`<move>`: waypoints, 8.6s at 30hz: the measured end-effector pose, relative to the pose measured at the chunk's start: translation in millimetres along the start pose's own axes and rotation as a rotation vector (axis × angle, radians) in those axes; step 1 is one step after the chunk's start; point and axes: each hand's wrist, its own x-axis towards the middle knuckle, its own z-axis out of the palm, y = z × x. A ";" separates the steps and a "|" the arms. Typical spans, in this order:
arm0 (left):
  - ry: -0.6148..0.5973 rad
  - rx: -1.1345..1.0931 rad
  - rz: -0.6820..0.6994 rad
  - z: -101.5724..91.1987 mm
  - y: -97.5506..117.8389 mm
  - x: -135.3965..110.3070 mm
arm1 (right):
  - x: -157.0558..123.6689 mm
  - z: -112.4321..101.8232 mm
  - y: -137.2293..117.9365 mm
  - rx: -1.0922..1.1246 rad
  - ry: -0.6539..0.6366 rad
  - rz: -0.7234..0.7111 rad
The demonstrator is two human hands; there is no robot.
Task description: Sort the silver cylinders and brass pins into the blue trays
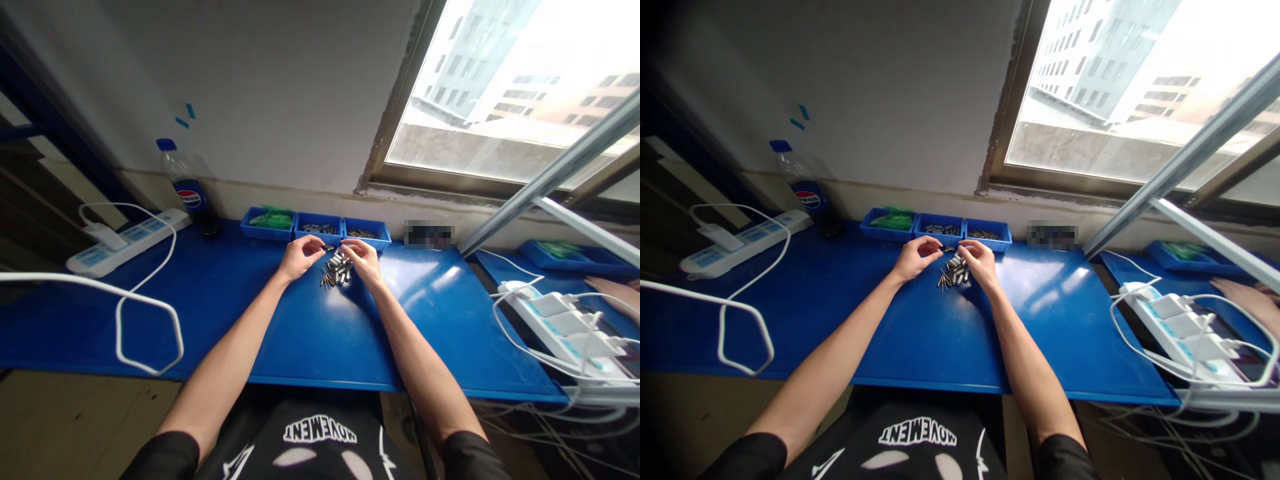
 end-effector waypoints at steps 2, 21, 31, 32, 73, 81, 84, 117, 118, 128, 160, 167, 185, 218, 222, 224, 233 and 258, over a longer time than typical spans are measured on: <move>-0.001 -0.019 -0.002 -0.1 0.1 0.3 | -0.4 0.9 0.4 0.002 -0.018 -0.006; -0.019 -0.074 0.017 -2.4 -4.1 4.7 | -2.6 8.6 -6.6 0.026 -0.086 0.003; -0.028 -0.171 -0.004 0.0 -5.3 3.7 | -3.2 10.7 -5.4 0.060 -0.117 0.004; -0.032 -0.168 -0.004 0.9 -4.2 3.3 | -3.4 10.9 -5.2 0.057 -0.120 0.004; -0.351 0.442 0.082 -19.2 5.1 -3.2 | 7.3 -5.4 12.2 0.062 0.232 -0.042; -0.245 0.288 0.105 -21.6 9.0 -2.4 | 3.7 -1.7 7.4 0.040 0.154 -0.033; -0.219 0.253 0.127 -18.9 14.9 -3.1 | 0.3 1.2 1.8 -0.010 0.101 -0.049; -0.347 0.572 0.162 6.7 5.1 -9.5 | 4.8 0.2 13.0 0.069 0.310 -0.095; -0.343 0.567 0.157 5.0 4.4 -8.9 | 4.3 1.3 13.0 0.063 0.303 -0.090; -0.313 0.585 0.053 -3.7 -1.2 -6.7 | 3.7 2.1 13.0 0.062 0.276 -0.058; -0.001 0.053 -0.004 8.7 16.8 -7.8 | -3.3 2.8 1.4 0.154 -0.172 0.090; -0.064 0.249 0.076 -9.1 18.9 -4.5 | 0.2 2.6 3.6 0.203 -0.006 -0.006; -0.154 0.362 -0.009 -19.4 -2.5 -1.7 | -1.8 2.7 -0.1 0.180 0.092 -0.007; -0.358 0.373 0.057 -16.8 10.3 -5.0 | 4.4 -8.8 -0.2 0.188 0.294 -0.037; -0.380 0.382 0.063 -13.2 5.9 -5.2 | 4.9 -7.0 1.8 0.201 0.269 0.009; -0.384 0.399 0.064 -12.1 3.5 -5.4 | 4.4 -5.6 1.1 0.208 0.252 0.015; -0.378 0.433 0.048 -9.7 3.8 -5.8 | 1.9 -2.4 -4.0 0.238 0.195 0.058; -0.071 0.177 0.043 1.7 24.7 -8.1 | -1.9 5.3 -4.5 0.155 -0.070 0.088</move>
